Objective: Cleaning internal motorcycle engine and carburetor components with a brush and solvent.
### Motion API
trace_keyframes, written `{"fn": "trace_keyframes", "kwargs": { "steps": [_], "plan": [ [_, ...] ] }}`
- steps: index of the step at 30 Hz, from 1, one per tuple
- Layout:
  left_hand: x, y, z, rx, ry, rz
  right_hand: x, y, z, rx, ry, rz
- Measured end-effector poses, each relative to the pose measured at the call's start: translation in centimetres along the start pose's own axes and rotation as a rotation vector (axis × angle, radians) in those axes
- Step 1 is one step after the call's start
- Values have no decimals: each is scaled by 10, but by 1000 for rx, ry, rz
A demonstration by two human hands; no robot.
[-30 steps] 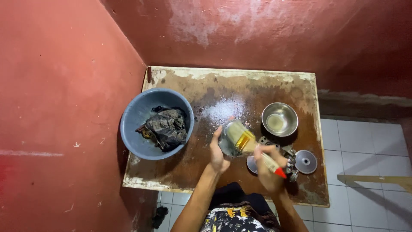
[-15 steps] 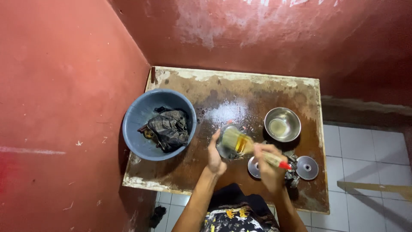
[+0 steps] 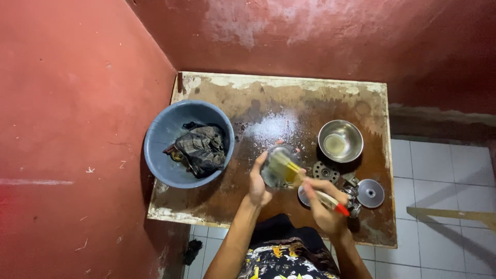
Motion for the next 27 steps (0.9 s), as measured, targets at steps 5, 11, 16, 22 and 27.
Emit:
{"fn": "trace_keyframes", "kwargs": {
  "steps": [5, 11, 16, 22, 27],
  "plan": [
    [-15, -10, 2, 4, 71, -13, -8, -4, 5, 61, 207, 37],
    [-5, -7, 6, 5, -6, 78, -2, 1, 2, -339, -3, -46],
    [-33, -25, -2, -1, 112, 159, -6, -26, -8, -67, 169, 94],
    [-29, -21, -3, 40, 75, 30, -13, 14, -6, -82, -44, -14],
    [-4, -16, -2, -9, -22, 65, 3, -36, -6, -251, -35, 23]
  ]
}}
Point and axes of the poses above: each hand's wrist, its own z-axis away from the middle knuckle, its own x-axis out of the palm, y = z × x, the point moved 4 cm from there along -z, towards the middle knuckle, and after that the axes turned 12 degrees about y, right-handed, at the moved point
